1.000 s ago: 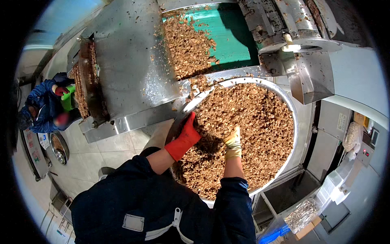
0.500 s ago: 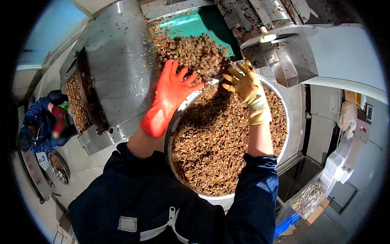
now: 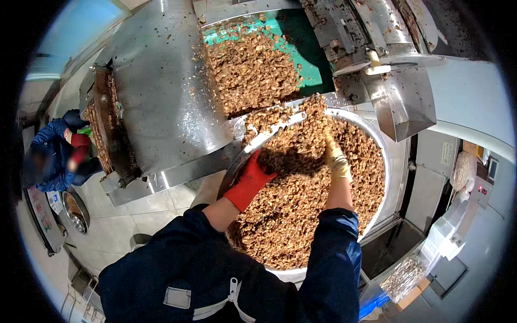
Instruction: The person scoops handfuls of brown herbal material from a large metal basin and spreads them onto a moving conveyor belt of a processing machine until the basin is empty.
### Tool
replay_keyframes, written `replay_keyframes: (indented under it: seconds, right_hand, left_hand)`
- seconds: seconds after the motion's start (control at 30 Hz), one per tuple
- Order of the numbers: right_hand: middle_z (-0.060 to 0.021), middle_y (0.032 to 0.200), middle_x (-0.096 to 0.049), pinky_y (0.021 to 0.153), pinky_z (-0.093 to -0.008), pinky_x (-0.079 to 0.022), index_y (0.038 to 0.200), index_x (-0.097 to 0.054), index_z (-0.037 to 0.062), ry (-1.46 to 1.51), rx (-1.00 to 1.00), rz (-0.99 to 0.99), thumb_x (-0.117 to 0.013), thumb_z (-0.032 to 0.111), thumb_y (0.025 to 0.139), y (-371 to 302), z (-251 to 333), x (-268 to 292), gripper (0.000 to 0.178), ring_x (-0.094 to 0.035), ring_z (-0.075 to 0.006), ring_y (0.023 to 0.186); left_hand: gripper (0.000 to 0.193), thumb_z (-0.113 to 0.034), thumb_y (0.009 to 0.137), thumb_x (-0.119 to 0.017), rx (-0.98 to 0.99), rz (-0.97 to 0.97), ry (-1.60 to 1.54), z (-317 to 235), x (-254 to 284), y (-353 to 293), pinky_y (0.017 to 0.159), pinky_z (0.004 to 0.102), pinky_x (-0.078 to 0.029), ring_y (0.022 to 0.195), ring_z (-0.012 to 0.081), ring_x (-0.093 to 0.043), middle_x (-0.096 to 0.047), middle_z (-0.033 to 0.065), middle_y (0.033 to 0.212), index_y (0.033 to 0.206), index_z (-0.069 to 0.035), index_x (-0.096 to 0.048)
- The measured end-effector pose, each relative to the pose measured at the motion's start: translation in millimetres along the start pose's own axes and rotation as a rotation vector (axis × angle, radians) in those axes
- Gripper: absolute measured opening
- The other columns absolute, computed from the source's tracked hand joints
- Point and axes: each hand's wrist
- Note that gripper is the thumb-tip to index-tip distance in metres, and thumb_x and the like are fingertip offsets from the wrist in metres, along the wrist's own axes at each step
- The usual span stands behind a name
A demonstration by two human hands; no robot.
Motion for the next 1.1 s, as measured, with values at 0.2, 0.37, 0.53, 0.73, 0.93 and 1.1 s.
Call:
replay_keyframes:
  seconds: [0.2,0.37,0.53,0.73,0.93,1.1]
  right_hand:
    - [-0.0014,0.14,-0.044,0.099,-0.0394,-0.04,0.138,-0.042,0.0111,-0.277,-0.34,-0.02,-0.032,0.05,0.097,32.6,-69.6,-3.2,0.057,-0.043,-0.0184,0.122]
    - [-0.0125,0.136,-0.049,0.106,-0.0354,-0.037,0.138,-0.04,0.004,0.296,0.063,0.234,-0.038,0.041,0.099,-67.5,52.6,-65.4,0.054,-0.048,-0.0231,0.123]
    - [-0.0148,0.132,-0.052,0.102,-0.0448,-0.044,0.135,-0.045,0.008,0.645,-0.017,0.495,-0.047,0.043,0.096,-62.2,130.8,-81.9,0.053,-0.05,-0.0261,0.121]
    - [-0.0219,0.127,-0.054,0.097,-0.0364,-0.045,0.129,-0.047,-0.0022,-0.22,0.624,-0.262,-0.057,0.044,0.092,-24.2,147.1,-81.3,0.061,-0.053,-0.0293,0.118]
    - [-0.0243,0.144,-0.036,0.114,-0.0455,-0.019,0.138,-0.041,0.0002,-0.966,1.066,-0.57,-0.055,0.035,0.093,-6.3,54.6,-155.2,0.059,-0.03,-0.0396,0.136]
    - [-0.0224,0.145,-0.035,0.112,-0.0515,-0.02,0.137,-0.044,0.0047,-0.862,1.294,-0.191,-0.054,0.035,0.089,-63.2,23.3,-208.2,0.058,-0.03,-0.0424,0.135]
  left_hand:
    - [0.048,-0.04,0.094,-0.044,0.021,0.231,-0.181,-1.6,-62.7,-35.4,0.104,0.0513,-0.036,0.125,0.0276,-0.046,-0.051,0.0061,0.135,0.133,-0.011,-0.049]
    - [0.051,-0.044,0.096,-0.037,0.068,0.401,-0.266,-23.4,-100.4,-89.7,0.104,0.0546,-0.035,0.126,0.0304,-0.045,-0.049,0.0075,0.137,0.134,-0.01,-0.046]
    - [0.055,-0.051,0.095,-0.039,-0.024,0.56,-0.216,-86.7,-162.5,-127.8,0.104,0.0619,-0.026,0.13,0.0301,-0.04,-0.047,0.0053,0.139,0.136,-0.014,-0.044]
    - [0.082,-0.054,0.088,-0.055,-0.47,0.331,0.025,-126.3,-176.9,-145.8,0.108,0.0637,-0.019,0.143,0.0322,-0.008,-0.004,0.0079,0.157,0.15,-0.021,-0.014]
    - [0.057,-0.015,0.098,-0.051,-0.953,0.299,0.309,-58.4,-83.0,-107.5,0.109,0.0279,-0.025,0.139,0.0162,-0.022,-0.021,0.0045,0.152,0.148,-0.009,-0.024]
    - [0.062,-0.02,0.098,-0.051,-0.866,0.231,0.361,-55.2,-63.0,-70.5,0.111,0.0295,-0.024,0.134,0.017,-0.027,-0.026,0.0082,0.15,0.147,-0.001,-0.019]
Point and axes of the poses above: each hand's wrist, its own y-axis towards the middle knuckle, its own x-axis out of the back of the hand, z = x × y
